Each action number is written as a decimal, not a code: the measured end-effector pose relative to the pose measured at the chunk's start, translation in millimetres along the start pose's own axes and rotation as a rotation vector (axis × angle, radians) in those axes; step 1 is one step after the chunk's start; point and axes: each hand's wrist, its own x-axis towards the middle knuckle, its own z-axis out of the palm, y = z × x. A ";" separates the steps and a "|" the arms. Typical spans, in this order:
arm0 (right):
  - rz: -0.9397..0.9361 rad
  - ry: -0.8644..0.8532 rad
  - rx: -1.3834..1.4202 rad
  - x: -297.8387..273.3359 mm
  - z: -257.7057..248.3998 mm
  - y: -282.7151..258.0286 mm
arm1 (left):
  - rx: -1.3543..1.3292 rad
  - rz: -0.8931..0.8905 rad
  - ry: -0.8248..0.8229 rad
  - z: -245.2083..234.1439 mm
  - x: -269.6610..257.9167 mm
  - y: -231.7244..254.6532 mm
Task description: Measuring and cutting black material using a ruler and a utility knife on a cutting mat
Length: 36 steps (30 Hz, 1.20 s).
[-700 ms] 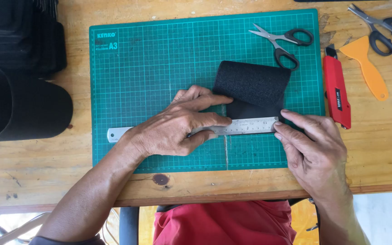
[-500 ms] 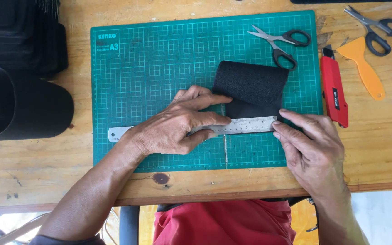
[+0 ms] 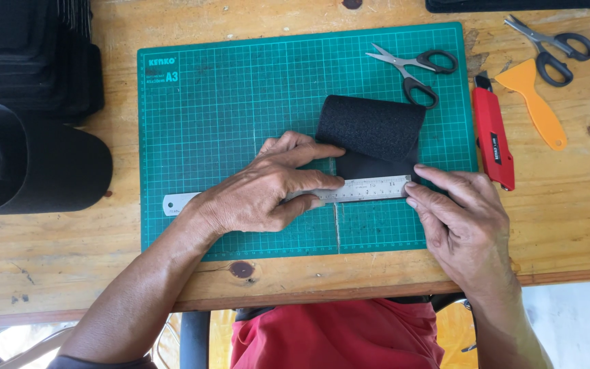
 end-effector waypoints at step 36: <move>0.013 -0.003 0.050 2.4 -2.8 0.8 | -0.019 -0.027 -0.009 0.4 -0.1 0.4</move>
